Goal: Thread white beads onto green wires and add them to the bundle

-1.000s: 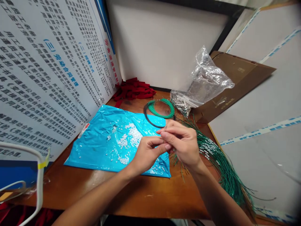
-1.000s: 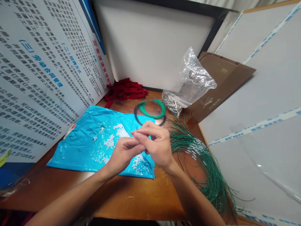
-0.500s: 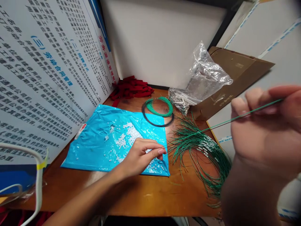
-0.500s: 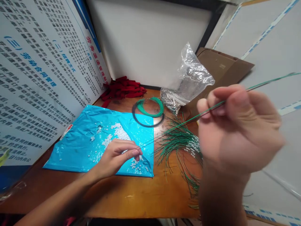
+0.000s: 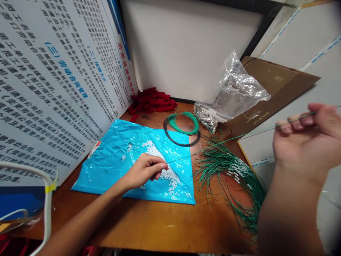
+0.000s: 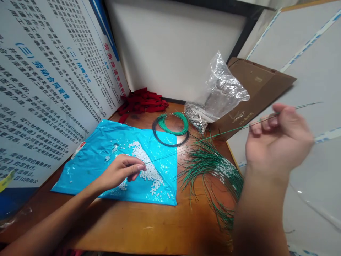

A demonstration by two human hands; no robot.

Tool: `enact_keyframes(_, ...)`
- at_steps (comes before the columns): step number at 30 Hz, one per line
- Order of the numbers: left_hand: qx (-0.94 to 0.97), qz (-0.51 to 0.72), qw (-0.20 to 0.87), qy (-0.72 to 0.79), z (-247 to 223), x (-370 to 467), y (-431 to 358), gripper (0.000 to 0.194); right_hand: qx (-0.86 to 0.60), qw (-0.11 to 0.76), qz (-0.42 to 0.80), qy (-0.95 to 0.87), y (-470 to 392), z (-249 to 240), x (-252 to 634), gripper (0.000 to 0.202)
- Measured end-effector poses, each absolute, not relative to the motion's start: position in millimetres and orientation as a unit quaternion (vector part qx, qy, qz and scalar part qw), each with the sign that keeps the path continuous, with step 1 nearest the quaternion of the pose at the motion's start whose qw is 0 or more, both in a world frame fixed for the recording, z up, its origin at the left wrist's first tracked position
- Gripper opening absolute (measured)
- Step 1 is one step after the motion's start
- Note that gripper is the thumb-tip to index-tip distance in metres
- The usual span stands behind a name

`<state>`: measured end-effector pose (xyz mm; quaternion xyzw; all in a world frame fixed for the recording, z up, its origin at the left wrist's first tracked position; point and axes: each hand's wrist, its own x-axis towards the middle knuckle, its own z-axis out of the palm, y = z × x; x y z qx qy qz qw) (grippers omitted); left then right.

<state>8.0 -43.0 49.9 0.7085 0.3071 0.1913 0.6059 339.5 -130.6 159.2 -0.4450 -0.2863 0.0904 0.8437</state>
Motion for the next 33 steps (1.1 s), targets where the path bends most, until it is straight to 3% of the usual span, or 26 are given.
enact_keyframes(5, 0.641, 0.173, 0.692, 0.283, 39.5, 7.8, -31.1, 0.028, -0.384, 0.870, 0.158, -0.265, -118.1, 135.7, 347.2, 0.027)
enact_keyframes(10, 0.505, 0.145, 0.813, 0.251, 30.0, 3.9, -25.3, 0.024, -0.402, 0.866, 0.188, -0.232, -109.4, 110.1, 359.2, 0.018)
enact_keyframes(15, 0.420, 0.141, 0.861, 0.250, 24.5, -3.6, -25.2, 0.017, -0.433, 0.850, 0.202, -0.219, -101.5, 83.7, 366.1, 0.011)
enact_keyframes(21, 0.443, 0.132, 0.840, 0.283, 20.4, -4.4, -23.5, 0.023, -0.472, 0.824, 0.188, -0.252, -93.6, 68.7, 369.8, 0.011)
enact_keyframes(33, 0.602, 0.174, 0.694, 0.355, 10.3, -6.0, -11.7, 0.026, -0.506, 0.805, 0.171, -0.259, -86.3, 58.1, 369.8, 0.004)
